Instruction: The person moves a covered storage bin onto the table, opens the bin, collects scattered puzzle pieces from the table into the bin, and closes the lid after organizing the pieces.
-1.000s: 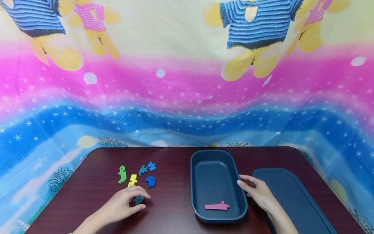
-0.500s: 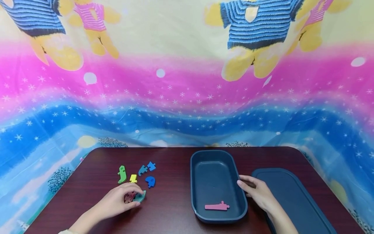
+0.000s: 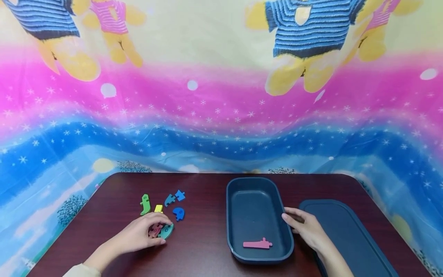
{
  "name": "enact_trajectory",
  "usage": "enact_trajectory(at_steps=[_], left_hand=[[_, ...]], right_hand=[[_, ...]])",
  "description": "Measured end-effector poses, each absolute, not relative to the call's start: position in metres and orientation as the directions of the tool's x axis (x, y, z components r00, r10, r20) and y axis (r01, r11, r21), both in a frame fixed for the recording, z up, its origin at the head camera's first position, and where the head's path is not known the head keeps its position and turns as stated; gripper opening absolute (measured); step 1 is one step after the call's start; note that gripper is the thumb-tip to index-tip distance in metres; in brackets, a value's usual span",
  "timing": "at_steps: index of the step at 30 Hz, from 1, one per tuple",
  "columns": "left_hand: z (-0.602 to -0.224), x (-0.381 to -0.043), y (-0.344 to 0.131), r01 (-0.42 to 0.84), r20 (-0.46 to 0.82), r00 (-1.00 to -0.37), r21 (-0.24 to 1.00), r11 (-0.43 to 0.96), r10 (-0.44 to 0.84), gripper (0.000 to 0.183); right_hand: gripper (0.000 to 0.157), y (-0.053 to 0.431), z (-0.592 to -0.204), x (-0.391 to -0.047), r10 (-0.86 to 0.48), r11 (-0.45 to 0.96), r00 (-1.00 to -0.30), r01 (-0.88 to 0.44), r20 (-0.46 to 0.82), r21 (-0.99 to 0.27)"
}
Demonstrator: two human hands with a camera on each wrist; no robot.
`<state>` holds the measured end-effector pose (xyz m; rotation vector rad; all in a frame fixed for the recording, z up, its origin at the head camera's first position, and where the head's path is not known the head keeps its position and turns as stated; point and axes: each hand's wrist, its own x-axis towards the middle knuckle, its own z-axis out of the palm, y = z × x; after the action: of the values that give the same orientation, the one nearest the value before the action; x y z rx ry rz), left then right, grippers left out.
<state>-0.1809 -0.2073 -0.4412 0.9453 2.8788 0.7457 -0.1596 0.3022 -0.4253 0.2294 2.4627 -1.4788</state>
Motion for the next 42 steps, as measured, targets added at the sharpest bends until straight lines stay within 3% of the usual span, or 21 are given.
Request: enact_trajectory(at_steps=[20,42], left_hand=[[-0.436,-0.187,-0.204,0.598,0.061,-0.782,0.357,0.718,0.621,0.046],[-0.436,-0.195,-0.202,0.576,-0.002,-0.774,0.413,0.705,0.633,0.047]], right_hand=[[0.08,0.304,-0.424,-0.163,-0.002,0.493,-0.943,0.289,-0.333,-0.821],[0.08,0.304,-0.427,-0.163,-0.001,0.489,-0.941,0.295,-0.339,-0.821]])
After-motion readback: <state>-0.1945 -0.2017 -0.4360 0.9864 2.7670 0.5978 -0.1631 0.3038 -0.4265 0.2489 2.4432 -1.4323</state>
